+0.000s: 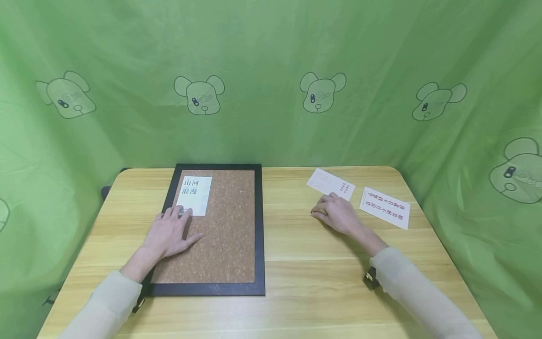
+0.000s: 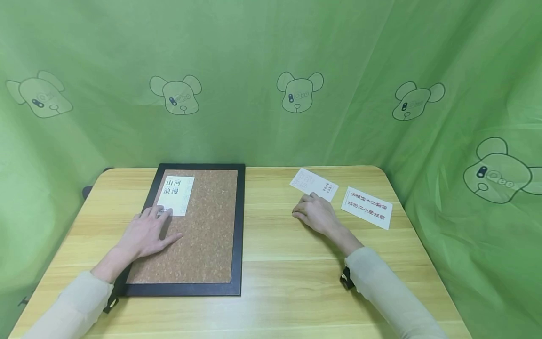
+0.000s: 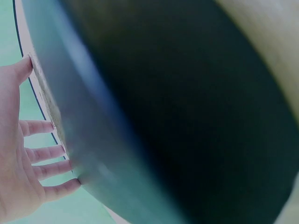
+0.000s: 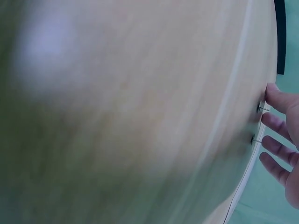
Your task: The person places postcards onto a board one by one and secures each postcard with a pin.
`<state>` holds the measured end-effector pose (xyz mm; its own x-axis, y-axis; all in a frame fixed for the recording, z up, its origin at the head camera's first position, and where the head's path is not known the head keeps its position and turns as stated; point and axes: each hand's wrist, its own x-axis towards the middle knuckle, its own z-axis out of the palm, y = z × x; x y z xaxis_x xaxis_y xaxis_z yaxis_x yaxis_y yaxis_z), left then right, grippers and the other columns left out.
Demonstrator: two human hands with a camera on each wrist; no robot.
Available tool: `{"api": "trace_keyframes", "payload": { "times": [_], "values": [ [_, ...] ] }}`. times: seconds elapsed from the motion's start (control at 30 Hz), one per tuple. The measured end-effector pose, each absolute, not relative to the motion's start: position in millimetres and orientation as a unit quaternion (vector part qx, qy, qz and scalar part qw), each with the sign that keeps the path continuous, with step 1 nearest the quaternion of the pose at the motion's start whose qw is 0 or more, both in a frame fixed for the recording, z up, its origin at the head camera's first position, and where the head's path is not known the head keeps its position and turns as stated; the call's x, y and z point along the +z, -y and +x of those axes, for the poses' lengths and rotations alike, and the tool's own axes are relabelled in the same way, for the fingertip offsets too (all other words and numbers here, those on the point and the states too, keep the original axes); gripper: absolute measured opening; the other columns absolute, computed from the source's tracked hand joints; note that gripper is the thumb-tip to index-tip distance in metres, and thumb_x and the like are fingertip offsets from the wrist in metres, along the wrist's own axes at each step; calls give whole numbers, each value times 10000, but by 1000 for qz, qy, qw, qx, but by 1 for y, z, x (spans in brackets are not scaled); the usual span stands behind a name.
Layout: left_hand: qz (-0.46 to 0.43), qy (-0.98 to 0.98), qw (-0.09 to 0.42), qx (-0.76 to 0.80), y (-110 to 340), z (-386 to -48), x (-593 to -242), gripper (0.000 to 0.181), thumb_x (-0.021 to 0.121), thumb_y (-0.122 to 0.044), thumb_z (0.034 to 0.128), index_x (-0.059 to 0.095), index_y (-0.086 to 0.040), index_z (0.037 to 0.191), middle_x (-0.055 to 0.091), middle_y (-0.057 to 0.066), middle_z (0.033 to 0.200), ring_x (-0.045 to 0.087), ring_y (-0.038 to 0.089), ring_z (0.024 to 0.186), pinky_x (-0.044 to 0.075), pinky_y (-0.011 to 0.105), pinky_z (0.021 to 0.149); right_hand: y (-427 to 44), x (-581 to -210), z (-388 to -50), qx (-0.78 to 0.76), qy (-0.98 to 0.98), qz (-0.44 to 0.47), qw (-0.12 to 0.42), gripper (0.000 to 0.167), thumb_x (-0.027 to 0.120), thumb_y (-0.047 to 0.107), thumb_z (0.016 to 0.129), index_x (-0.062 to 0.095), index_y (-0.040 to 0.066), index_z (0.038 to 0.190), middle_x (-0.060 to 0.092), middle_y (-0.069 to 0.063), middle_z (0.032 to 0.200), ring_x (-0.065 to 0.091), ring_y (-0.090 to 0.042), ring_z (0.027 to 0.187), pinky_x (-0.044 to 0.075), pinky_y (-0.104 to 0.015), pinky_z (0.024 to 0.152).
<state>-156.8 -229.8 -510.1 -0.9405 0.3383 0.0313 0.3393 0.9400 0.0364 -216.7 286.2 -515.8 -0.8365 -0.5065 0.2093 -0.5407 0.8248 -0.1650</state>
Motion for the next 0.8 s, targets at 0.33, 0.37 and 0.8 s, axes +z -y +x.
{"api": "trace_keyframes", "payload": {
  "times": [0.33,0.37,0.8],
  "values": [
    [-173,985,16,-21,230,-157,-511,872,613,-701,934,552,-20,1475,572,323,1421,571,509,1309,522,664,1029,-282,-515,-216,80,942,313,95,90,826,239,913,837,157,949,774,-20,954,661,-214,908,592,-387,794],
    [-173,985,16,-21,230,-157,-512,872,611,-702,935,552,-20,1475,573,321,1421,571,508,1310,522,664,1030,-281,-515,-217,77,941,317,96,87,825,231,914,835,152,949,772,-19,950,660,-216,908,591,-386,797],
    [-172,985,19,-23,230,-157,-512,869,608,-703,935,558,-23,1472,575,312,1417,573,501,1306,525,660,1021,-279,-514,-217,80,941,314,96,34,823,202,890,813,180,914,777,27,921,665,-172,872,592,-354,766]
  ]
}}
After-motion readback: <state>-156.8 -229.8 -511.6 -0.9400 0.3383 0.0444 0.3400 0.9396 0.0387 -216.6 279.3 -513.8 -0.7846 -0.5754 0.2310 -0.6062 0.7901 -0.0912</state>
